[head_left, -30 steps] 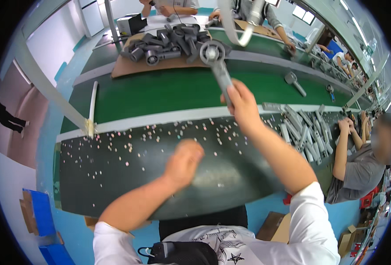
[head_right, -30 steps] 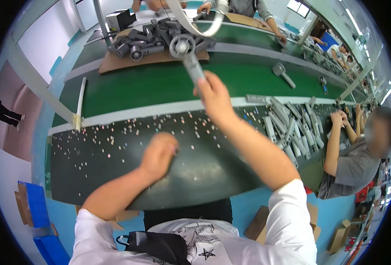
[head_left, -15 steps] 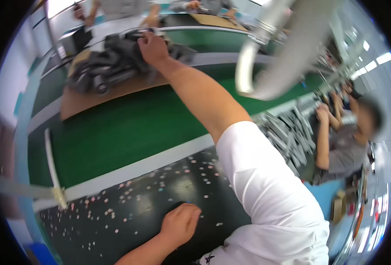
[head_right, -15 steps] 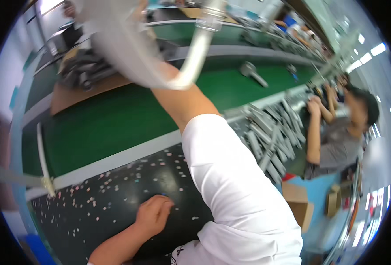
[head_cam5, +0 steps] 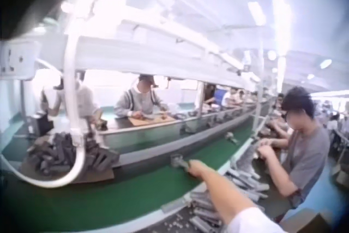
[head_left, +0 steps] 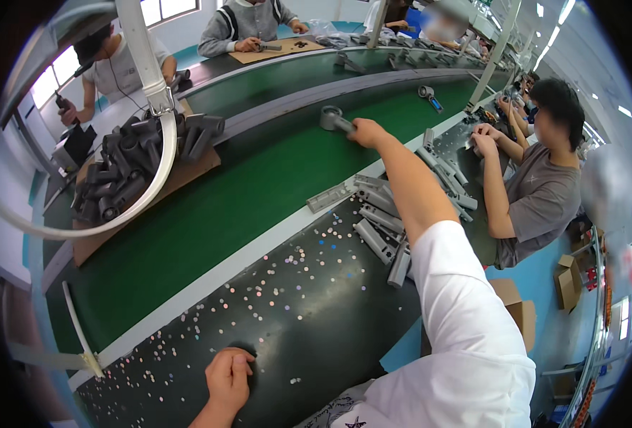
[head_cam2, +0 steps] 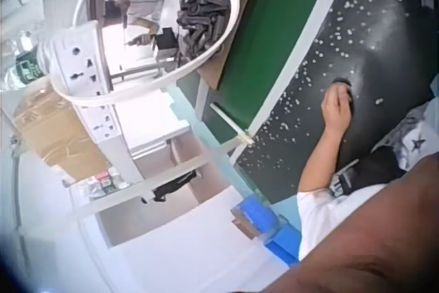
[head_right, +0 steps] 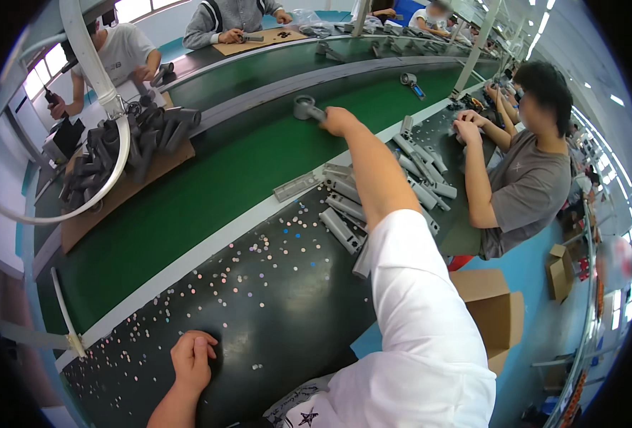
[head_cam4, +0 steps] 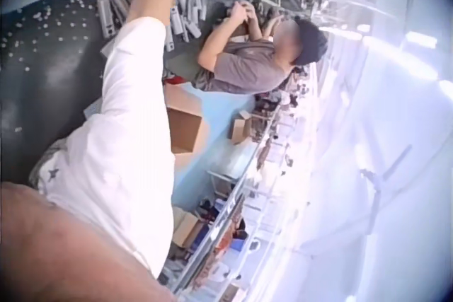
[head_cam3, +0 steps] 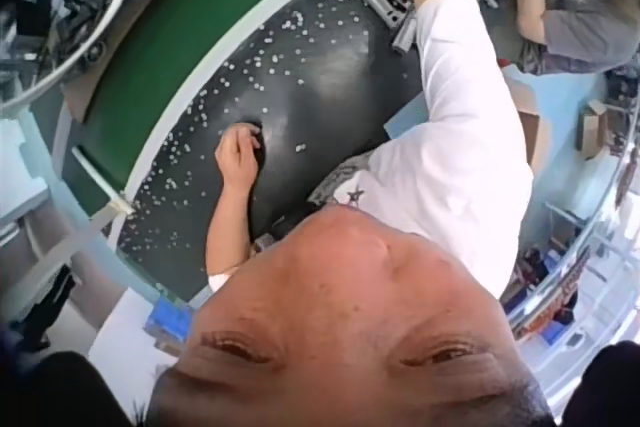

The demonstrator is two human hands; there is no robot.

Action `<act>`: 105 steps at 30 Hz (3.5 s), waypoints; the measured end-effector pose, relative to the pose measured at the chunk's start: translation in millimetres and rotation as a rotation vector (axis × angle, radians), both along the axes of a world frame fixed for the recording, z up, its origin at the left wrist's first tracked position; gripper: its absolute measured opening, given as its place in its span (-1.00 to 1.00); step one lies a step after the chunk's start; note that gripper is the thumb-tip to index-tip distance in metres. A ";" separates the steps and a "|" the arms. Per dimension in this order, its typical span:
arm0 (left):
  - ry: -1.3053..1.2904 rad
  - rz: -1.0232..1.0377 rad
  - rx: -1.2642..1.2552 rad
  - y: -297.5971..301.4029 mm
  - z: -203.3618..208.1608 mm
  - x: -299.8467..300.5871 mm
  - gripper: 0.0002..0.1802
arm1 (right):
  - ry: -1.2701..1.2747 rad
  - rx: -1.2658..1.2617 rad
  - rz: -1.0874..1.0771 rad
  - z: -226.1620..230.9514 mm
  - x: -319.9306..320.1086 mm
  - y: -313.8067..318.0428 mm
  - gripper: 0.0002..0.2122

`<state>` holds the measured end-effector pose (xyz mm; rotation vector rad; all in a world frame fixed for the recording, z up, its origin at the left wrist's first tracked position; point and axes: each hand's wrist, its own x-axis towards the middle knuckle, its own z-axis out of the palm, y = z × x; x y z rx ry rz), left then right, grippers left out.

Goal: Manually assemble the housing and components of a handheld electronic fan.

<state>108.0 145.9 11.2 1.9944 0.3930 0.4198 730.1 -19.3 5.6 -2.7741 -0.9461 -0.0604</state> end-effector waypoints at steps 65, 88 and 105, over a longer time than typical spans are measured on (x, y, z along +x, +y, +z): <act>0.284 -0.282 0.836 -43.5 15.0 43.4 -0.85 | -0.267 0.147 -0.464 -35.2 213.2 -254.4 -0.71; -0.380 -0.204 -1.190 -109.6 36.4 26.3 -0.20 | 0.750 1.204 0.453 52.6 -478.1 -120.0 -0.84; -0.686 -0.075 -1.246 -115.8 -1.6 -95.6 -0.46 | 0.202 0.908 0.748 44.7 -593.9 -39.5 -0.73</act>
